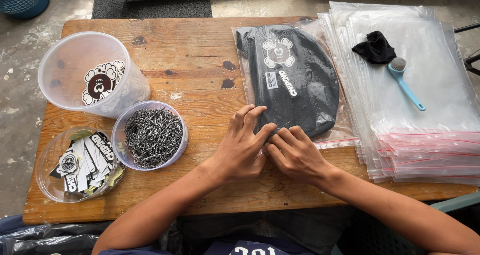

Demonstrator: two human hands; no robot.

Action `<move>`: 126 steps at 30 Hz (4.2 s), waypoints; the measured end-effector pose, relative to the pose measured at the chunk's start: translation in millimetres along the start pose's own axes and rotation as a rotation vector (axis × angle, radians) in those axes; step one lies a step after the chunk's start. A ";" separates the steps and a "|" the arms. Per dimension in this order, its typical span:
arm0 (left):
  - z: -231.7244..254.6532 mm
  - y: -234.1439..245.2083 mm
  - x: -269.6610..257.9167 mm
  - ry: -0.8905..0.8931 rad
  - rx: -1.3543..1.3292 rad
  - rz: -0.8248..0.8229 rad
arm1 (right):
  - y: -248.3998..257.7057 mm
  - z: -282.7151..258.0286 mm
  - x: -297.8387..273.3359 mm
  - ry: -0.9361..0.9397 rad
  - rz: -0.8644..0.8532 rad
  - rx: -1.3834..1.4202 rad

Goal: The person attaches a keychain to a small black bag, then wipes a clear plastic bag with a cloth. They place the bag inside the plastic bag, seal it, and press out the air before placing the packaged item into a green basket.

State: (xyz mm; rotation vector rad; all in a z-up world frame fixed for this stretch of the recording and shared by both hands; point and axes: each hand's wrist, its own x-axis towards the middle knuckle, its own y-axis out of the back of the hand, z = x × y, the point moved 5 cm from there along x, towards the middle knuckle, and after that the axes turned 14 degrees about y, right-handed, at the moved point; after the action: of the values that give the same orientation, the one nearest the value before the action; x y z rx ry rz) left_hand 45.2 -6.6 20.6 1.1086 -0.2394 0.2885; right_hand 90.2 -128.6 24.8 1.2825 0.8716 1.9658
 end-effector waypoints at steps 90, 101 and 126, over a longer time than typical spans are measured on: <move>-19.5 -56.2 52.5 -0.367 -0.205 0.031 | 6.8 87.1 -45.4 -1.039 -0.015 0.788; -7.5 14.9 41.9 -0.322 -0.231 0.494 | 8.4 70.4 -18.9 -0.931 -0.116 0.583; -30.8 -31.1 61.6 -0.162 0.112 -0.028 | -22.5 55.9 -24.6 -0.762 -0.406 0.198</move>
State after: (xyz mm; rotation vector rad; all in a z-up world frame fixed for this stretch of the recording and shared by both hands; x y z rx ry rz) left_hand 115.2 15.0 1.6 1.2474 -0.3552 0.1890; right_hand 153.8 -124.4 11.4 1.6398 0.8449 0.9677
